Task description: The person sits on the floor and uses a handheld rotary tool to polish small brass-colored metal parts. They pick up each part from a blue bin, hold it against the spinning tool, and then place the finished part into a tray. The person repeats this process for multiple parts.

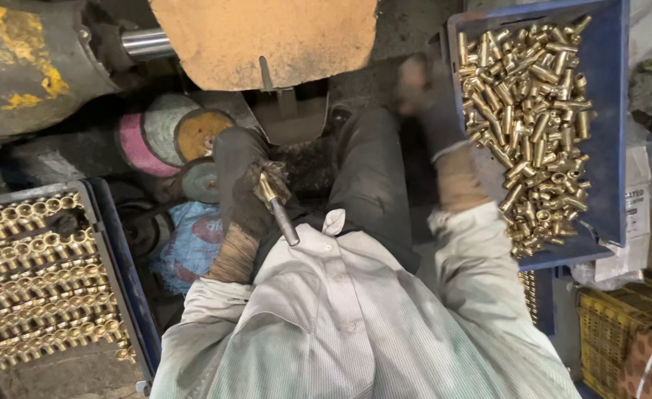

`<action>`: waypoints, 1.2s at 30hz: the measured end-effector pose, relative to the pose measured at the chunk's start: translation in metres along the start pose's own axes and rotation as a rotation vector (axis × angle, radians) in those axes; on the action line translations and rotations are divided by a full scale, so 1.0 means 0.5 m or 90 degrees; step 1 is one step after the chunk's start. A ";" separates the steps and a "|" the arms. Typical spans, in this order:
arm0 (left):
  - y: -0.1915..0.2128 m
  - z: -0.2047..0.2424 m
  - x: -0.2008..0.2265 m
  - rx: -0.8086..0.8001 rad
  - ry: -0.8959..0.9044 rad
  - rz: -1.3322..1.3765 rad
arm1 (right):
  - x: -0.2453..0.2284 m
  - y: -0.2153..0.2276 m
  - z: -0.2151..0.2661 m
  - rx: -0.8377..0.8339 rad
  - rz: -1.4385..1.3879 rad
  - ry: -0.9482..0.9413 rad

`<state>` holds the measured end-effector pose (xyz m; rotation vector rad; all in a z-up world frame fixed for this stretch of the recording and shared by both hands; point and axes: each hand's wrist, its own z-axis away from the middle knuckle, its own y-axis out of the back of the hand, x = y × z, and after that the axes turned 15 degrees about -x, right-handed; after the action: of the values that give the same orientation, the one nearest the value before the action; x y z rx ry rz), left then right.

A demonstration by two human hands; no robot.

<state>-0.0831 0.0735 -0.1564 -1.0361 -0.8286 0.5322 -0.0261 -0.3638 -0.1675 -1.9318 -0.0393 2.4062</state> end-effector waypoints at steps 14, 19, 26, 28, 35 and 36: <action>-0.063 -0.067 -0.011 -0.001 -0.079 -0.079 | -0.158 -0.009 0.082 0.056 0.371 0.063; -0.104 -0.139 -0.016 -0.074 -0.211 -0.379 | -0.227 -0.310 0.236 -0.362 -0.141 -0.155; -0.127 -0.201 0.003 0.147 0.039 -0.471 | -0.355 -0.363 0.175 -0.115 0.828 0.319; -0.109 -0.228 -0.009 0.119 0.126 -0.429 | -0.346 -0.338 0.136 -0.198 0.842 0.223; 0.019 -0.315 -0.109 0.098 0.102 -0.248 | -0.201 -0.281 0.079 -0.202 0.662 0.094; 0.035 -0.317 -0.115 0.115 0.055 -0.419 | -0.187 -0.279 0.070 -0.208 0.663 0.113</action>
<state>0.0106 -0.0451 -0.2330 -0.5653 -0.9642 -0.0018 -0.0361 -0.2294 -0.0612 -2.8039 0.8279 2.8644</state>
